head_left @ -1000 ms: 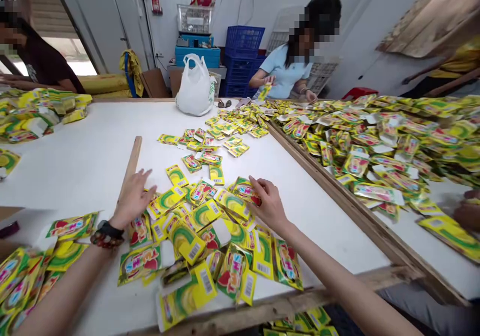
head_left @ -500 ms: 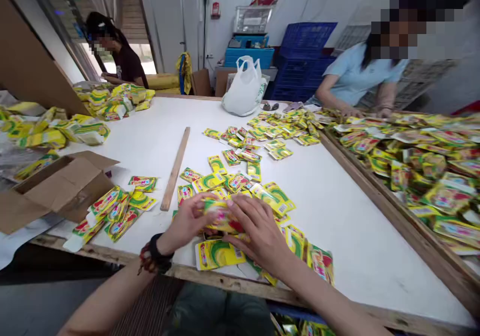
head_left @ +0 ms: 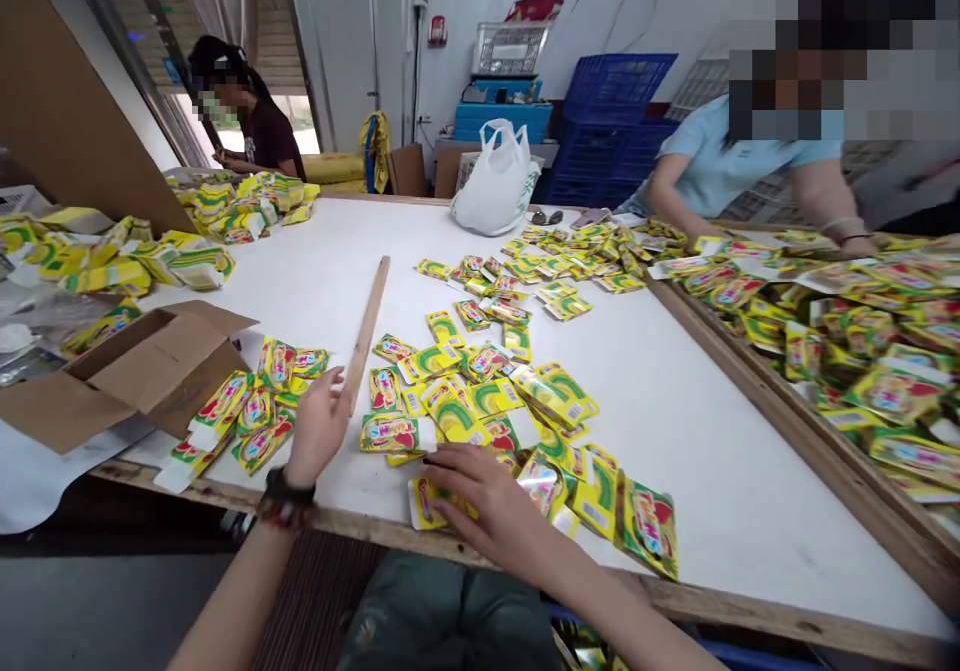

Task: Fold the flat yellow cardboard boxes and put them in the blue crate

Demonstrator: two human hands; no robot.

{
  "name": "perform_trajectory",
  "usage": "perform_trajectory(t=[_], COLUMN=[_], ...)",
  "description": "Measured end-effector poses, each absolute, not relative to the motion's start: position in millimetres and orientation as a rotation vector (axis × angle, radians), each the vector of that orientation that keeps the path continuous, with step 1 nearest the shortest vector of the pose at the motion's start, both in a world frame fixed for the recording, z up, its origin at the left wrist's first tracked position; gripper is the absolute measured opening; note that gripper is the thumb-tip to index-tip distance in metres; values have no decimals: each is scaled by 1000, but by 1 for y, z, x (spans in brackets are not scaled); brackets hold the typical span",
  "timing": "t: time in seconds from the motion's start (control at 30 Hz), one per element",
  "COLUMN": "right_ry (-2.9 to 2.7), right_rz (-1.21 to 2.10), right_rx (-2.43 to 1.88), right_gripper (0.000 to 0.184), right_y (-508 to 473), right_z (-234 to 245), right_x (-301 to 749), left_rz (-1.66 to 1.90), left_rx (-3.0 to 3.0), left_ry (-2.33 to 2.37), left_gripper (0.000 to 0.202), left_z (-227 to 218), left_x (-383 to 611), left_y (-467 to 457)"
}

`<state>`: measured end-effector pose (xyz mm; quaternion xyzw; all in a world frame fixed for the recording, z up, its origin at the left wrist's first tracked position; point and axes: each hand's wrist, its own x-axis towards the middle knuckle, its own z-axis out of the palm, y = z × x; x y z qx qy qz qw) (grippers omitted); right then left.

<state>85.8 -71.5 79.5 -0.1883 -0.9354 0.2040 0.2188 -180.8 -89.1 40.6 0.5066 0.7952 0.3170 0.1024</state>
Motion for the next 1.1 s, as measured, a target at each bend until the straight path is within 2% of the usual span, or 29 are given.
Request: perform_trajectory(t=[0.03, 0.13, 0.23, 0.4, 0.53, 0.63, 0.77, 0.93, 1.03, 1.1], right_ry=[-2598, -2593, -2540, -2497, -2397, -2338, -2167, -1787, -1723, -1725], right_rz=[570, 523, 472, 539, 571, 571, 474, 354, 326, 318], right_rx=[-511, -550, -657, -903, -1055, -1128, -1277, -1504, -1590, -1638], right_gripper=[27, 29, 30, 31, 33, 34, 40, 55, 62, 63], right_y=[-75, -82, -82, -65, -30, 24, 144, 301, 365, 403], right_z=[83, 91, 91, 82, 76, 62, 29, -9, -15, -10], right_x=[82, 83, 104, 152, 178, 197, 236, 286, 299, 304], left_rz=[541, 219, 144, 152, 153, 87, 7, -55, -111, -71], left_rx=[1626, 1629, 1585, 1611, 1693, 1748, 1840, 1885, 1824, 1734], left_ry=[2432, 2494, 2533, 2613, 2603, 2539, 2417, 2355, 2442, 2467], left_gripper=[38, 32, 26, 34, 37, 33, 31, 41, 45, 41], left_z=[40, 38, 32, 31, 41, 45, 36, 7, -5, -10], left_x=[-183, -192, -201, -214, -229, -244, -265, -273, -265, -260], left_y=[-66, -8, 15, 19, 66, 121, 175, 198, 202, 203])
